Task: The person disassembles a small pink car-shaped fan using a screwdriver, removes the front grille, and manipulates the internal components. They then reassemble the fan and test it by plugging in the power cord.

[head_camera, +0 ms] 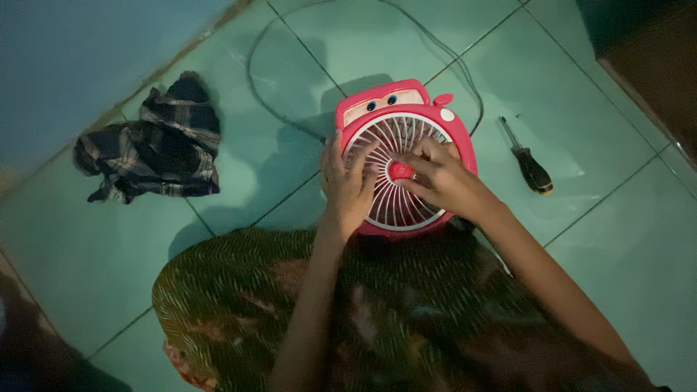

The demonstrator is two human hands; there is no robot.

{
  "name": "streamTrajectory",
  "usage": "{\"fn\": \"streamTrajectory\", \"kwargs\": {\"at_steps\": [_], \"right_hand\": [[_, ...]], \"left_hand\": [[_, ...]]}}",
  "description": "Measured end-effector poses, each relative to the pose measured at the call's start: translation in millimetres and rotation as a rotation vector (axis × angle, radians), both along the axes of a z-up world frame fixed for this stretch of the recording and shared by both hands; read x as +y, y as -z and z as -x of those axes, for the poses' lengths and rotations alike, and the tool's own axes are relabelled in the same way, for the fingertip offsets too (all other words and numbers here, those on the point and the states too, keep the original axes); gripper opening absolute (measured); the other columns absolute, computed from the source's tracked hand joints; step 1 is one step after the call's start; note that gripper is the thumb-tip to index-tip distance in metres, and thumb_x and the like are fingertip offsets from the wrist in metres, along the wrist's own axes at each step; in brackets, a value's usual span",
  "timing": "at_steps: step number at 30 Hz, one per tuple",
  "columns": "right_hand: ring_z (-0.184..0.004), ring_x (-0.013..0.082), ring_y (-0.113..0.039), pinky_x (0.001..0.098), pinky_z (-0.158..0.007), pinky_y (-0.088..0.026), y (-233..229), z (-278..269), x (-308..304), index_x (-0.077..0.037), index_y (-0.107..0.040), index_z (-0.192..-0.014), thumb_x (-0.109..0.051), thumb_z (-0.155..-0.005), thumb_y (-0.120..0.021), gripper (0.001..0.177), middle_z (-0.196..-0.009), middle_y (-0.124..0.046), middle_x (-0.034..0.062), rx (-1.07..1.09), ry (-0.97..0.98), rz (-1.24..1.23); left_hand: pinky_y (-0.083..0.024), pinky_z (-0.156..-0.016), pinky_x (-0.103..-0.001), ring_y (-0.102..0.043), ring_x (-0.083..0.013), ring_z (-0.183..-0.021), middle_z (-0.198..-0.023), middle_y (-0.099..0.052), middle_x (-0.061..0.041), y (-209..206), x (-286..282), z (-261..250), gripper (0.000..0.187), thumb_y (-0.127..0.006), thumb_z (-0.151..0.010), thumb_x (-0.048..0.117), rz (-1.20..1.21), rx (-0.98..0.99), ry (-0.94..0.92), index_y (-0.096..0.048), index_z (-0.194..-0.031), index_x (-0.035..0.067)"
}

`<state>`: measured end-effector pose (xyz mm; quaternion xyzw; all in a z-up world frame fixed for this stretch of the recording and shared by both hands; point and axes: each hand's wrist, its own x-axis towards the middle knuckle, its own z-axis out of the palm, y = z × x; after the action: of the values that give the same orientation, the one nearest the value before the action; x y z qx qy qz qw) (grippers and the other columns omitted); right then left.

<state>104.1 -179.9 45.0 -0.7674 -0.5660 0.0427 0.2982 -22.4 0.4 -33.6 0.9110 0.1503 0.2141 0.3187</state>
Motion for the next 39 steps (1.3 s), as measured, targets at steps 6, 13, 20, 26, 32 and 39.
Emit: {"fn": "streamTrajectory", "kwargs": {"at_steps": [6,13,20,26,32,39], "right_hand": [[-0.094,0.0279,-0.054,0.0428,-0.080,-0.038,20.2,-1.8,1.0,-0.009,-0.069,-0.121,-0.031,-0.084,-0.084,0.046,-0.101,-0.051,0.0108,-0.033,0.084,-0.012],[-0.101,0.0343,-0.055,0.0475,-0.081,-0.040,35.3,9.8,12.6,-0.003,-0.061,-0.102,-0.046,-0.086,-0.079,0.050,-0.107,-0.054,0.0139,-0.423,0.231,0.072],[-0.104,0.0330,-0.055,0.0490,-0.086,-0.042,32.2,27.5,21.9,-0.001,-0.061,-0.107,-0.048,-0.093,-0.071,0.050,-0.111,-0.059,0.0147,-0.547,0.353,0.168],[-0.105,0.0335,-0.055,0.0480,-0.085,-0.042,32.9,33.0,29.1,-0.005,-0.061,-0.107,-0.050,-0.095,-0.071,0.048,-0.112,-0.058,0.0140,-0.505,0.412,0.151],[-0.105,0.0310,-0.057,0.0451,-0.088,-0.044,19.2,-3.9,11.4,-0.007,-0.063,-0.108,-0.059,-0.089,-0.064,0.055,-0.111,-0.061,0.0141,-0.591,0.080,0.196],[-0.107,0.0273,-0.059,0.0442,-0.096,-0.047,-2.3,-44.9,25.4,-0.009,-0.060,-0.101,-0.057,-0.095,-0.056,0.048,-0.110,-0.064,0.0081,-0.650,-0.366,0.276]], "left_hand": [[-0.027,-0.124,-0.064,-0.026,-0.0483,-0.156,-0.168,-0.023,-0.017,-5.8,-4.4,0.1,0.040,-0.064,-0.103,0.030,-0.054,-0.002,-0.017,-0.056,-0.142,0.024],[-0.029,-0.125,-0.062,-0.031,-0.0491,-0.153,-0.166,-0.028,-0.023,-9.2,0.4,-5.8,0.029,-0.064,-0.106,0.030,-0.044,-0.089,-0.002,-0.067,-0.127,0.011],[-0.034,-0.122,-0.059,-0.034,-0.0497,-0.151,-0.167,-0.025,-0.025,-17.7,-1.4,16.5,0.036,-0.062,-0.106,0.029,-0.082,-0.187,0.081,-0.072,-0.108,-0.006],[-0.044,-0.118,-0.054,-0.053,-0.0417,-0.140,-0.154,-0.052,-0.020,-35.9,-10.6,48.1,0.034,-0.060,-0.107,0.025,0.034,-0.212,0.213,-0.067,-0.093,-0.005],[-0.051,-0.094,-0.048,-0.068,-0.0313,-0.094,-0.119,-0.068,-0.013,-33.9,18.4,14.4,0.032,-0.064,-0.103,0.031,0.177,0.083,0.042,-0.066,-0.117,0.003],[-0.050,-0.101,-0.044,-0.064,-0.0384,-0.120,-0.132,-0.066,-0.021,-3.1,72.3,-70.4,0.051,-0.072,-0.099,0.035,0.166,-0.226,0.159,-0.058,-0.137,0.004]]}}
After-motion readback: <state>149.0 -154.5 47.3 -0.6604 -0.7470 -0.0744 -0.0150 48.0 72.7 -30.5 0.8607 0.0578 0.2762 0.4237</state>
